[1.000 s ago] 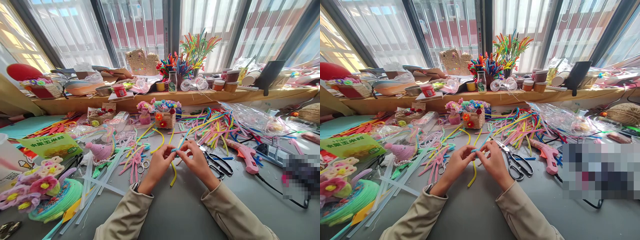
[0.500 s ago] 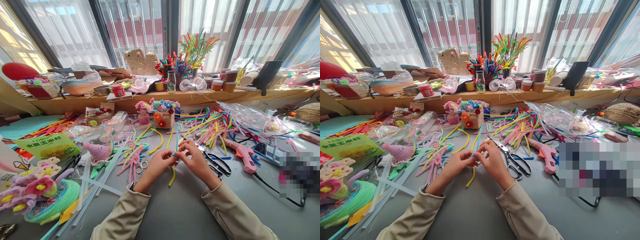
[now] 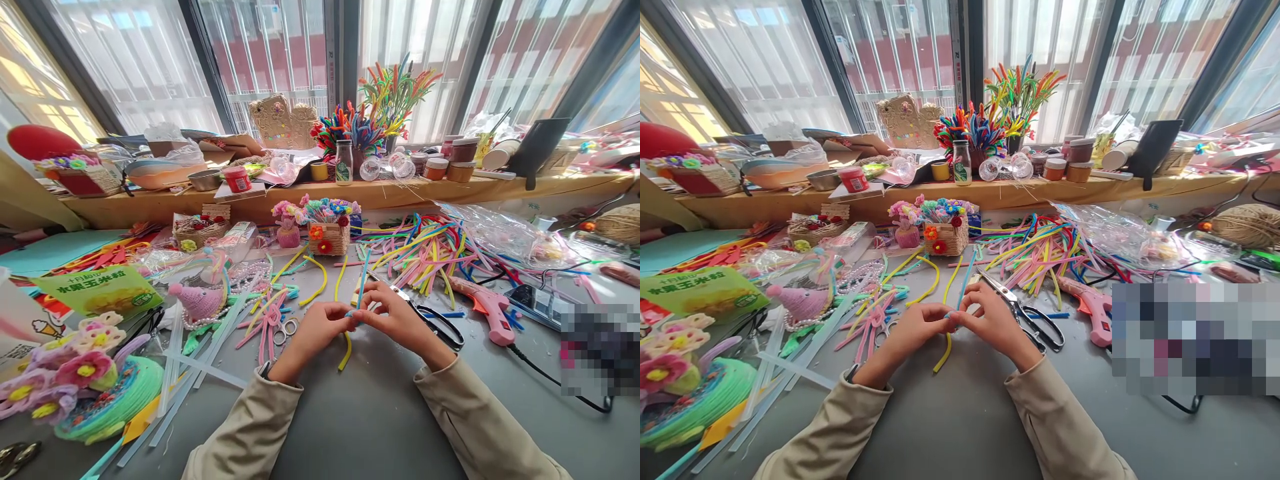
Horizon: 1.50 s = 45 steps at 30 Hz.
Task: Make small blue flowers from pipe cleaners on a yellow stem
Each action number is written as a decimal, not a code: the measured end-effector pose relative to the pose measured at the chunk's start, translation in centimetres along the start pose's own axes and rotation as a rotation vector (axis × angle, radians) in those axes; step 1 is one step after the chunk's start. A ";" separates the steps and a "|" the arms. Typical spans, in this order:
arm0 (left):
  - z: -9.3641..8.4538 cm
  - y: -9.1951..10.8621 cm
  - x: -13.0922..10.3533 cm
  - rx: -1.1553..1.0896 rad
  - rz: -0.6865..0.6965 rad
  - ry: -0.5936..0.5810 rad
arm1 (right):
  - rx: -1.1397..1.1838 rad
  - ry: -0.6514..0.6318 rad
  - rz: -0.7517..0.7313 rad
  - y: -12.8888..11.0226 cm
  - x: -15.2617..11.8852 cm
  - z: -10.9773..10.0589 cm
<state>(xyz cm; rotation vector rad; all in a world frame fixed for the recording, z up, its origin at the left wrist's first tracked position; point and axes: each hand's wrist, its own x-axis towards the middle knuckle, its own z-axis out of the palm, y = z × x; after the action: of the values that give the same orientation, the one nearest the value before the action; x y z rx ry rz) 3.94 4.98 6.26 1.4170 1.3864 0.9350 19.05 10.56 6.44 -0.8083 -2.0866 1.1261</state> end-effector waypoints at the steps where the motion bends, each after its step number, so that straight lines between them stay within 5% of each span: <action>1: 0.0 -0.1 0.0 -0.007 0.000 0.003 | 0.016 -0.005 0.018 0.0 0.0 0.0; 15: 0.1 -0.2 0.1 -0.072 0.046 0.054 | 0.480 -0.028 0.260 0.5 -0.3 1.1; 25: 0.3 0.5 0.1 -0.078 -0.001 0.184 | 0.657 0.142 0.332 0.4 0.0 2.9; 28: 0.2 0.5 0.2 -0.235 -0.096 0.133 | 0.501 0.190 0.253 0.2 0.1 2.6; 36: 0.0 0.6 0.1 -0.287 -0.150 0.061 | -0.482 0.182 -0.225 0.0 -0.2 1.3; 45: -0.1 -0.1 0.2 -0.205 -0.084 0.050 | -0.623 0.135 -0.265 -0.2 -0.3 1.6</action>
<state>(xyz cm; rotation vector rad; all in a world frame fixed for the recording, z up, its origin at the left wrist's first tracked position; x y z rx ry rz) 3.86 5.13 6.15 1.1805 1.3347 1.0325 18.02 9.46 5.81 -0.8185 -2.3630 0.2623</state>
